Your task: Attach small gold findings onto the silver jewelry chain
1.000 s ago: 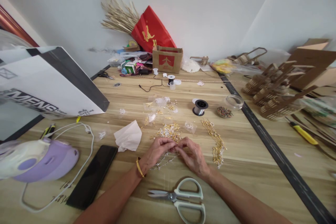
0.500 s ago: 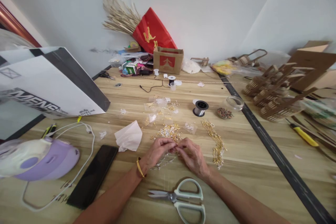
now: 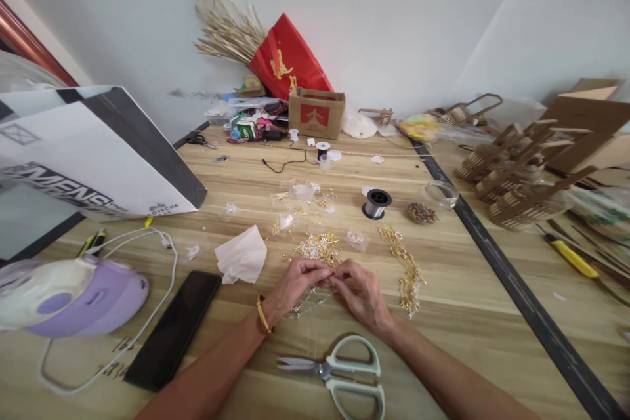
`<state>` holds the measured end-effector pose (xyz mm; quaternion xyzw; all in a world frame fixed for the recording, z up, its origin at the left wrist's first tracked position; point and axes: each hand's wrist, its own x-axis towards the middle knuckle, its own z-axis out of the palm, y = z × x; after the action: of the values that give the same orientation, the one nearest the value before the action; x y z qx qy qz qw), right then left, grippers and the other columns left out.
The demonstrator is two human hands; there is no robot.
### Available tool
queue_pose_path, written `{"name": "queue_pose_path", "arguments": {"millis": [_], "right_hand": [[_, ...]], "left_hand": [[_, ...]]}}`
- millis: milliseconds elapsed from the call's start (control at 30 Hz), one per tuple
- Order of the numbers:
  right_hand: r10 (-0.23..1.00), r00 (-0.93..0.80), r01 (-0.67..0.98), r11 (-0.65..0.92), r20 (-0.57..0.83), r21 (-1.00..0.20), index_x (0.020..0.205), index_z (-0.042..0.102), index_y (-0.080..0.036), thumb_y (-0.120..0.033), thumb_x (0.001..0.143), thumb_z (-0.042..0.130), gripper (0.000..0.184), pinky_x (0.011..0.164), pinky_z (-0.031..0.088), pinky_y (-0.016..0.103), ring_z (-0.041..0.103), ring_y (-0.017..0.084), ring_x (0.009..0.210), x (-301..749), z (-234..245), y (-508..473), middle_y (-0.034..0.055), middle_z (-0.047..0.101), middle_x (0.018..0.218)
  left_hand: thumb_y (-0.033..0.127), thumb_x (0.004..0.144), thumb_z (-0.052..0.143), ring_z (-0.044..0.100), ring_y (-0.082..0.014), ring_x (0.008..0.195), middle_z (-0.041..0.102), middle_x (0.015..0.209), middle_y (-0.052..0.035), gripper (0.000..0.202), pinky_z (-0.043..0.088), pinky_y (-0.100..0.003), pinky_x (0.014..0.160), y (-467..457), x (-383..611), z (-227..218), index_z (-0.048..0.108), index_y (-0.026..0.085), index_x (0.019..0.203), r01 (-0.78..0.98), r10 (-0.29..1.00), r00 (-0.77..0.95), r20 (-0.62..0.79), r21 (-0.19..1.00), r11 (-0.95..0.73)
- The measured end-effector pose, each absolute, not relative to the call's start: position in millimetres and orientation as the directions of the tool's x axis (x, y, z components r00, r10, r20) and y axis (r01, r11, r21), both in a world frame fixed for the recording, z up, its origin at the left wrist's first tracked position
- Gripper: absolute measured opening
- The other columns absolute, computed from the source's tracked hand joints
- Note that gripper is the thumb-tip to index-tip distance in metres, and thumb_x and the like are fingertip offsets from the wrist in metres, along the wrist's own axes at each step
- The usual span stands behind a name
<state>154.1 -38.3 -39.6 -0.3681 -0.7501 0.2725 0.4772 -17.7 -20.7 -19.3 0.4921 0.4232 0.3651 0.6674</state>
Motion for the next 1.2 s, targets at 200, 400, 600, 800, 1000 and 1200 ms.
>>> {"name": "queue_pose_path", "arguments": {"millis": [200,400,600,800,1000,1200], "right_hand": [[0.797,-0.299,0.291,0.601,0.526,-0.745,0.084,0.055,-0.021,-0.023,0.091,0.055,0.008,0.06,0.048,0.024,0.06,0.013,0.066,154.1,-37.5,-38.2,0.001,0.062,0.074],[0.818,-0.281,0.33,0.574,0.502,-0.749,0.082,0.054,-0.021,-0.025,0.09,0.057,0.009,0.057,0.047,0.024,0.058,0.013,0.063,153.8,-41.6,-38.0,0.0005,0.06,0.072],[0.821,-0.286,0.323,0.568,0.494,-0.757,0.087,0.055,-0.021,-0.025,0.089,0.057,0.005,0.06,0.048,0.024,0.058,0.013,0.066,154.7,-41.4,-38.4,0.0012,0.06,0.075],[0.812,-0.283,0.372,0.583,0.51,-0.722,0.09,0.055,-0.02,-0.025,0.089,0.057,0.006,0.061,0.046,0.025,0.054,0.014,0.066,155.0,-39.7,-38.2,0.001,0.056,0.075],[0.786,-0.301,0.393,0.618,0.54,-0.681,0.096,0.056,-0.021,-0.022,0.088,0.057,0.009,0.066,0.048,0.028,0.057,0.016,0.076,155.8,-41.1,-37.5,0.0037,0.06,0.083],[0.783,-0.307,0.393,0.622,0.54,-0.678,0.101,0.056,-0.022,-0.021,0.087,0.057,0.014,0.07,0.051,0.031,0.058,0.018,0.082,155.4,-39.4,-38.4,0.0062,0.062,0.092]], "left_hand": [[0.039,0.067,0.073,0.052,-0.0125,0.059,0.062,0.057,-0.0011,0.028,0.041,-0.025,0.063,-21.8,-14.8,-14.0,0.07,0.012,0.061,-0.024,0.922,0.33,-0.204,0.974,0.224],[0.035,0.071,0.067,0.05,-0.012,0.059,0.06,0.057,0.0,0.025,0.039,-0.024,0.06,-22.4,-14.6,-13.8,0.067,0.013,0.06,0.064,0.939,0.306,-0.155,0.988,0.142],[0.03,0.073,0.066,0.05,-0.0116,0.061,0.06,0.06,0.0001,0.02,0.038,-0.023,0.06,-23.4,-15.1,-16.0,0.067,0.013,0.063,0.083,0.954,0.283,-0.102,0.993,0.082],[0.028,0.07,0.069,0.051,-0.0116,0.06,0.061,0.061,-0.0008,0.017,0.039,-0.022,0.06,-23.4,-15.6,-14.5,0.066,0.013,0.063,0.061,0.961,0.264,-0.081,0.996,0.068],[0.028,0.067,0.072,0.053,-0.0127,0.061,0.063,0.062,-0.0022,0.017,0.041,-0.023,0.06,-22.7,-16.7,-12.4,0.067,0.012,0.064,0.065,0.965,0.242,-0.096,0.994,0.083],[0.031,0.07,0.07,0.054,-0.0133,0.063,0.064,0.065,-0.0028,0.019,0.041,-0.024,0.061,-23.9,-16.1,-10.7,0.069,0.013,0.068,0.063,0.959,0.262,-0.109,0.993,0.096]]}}
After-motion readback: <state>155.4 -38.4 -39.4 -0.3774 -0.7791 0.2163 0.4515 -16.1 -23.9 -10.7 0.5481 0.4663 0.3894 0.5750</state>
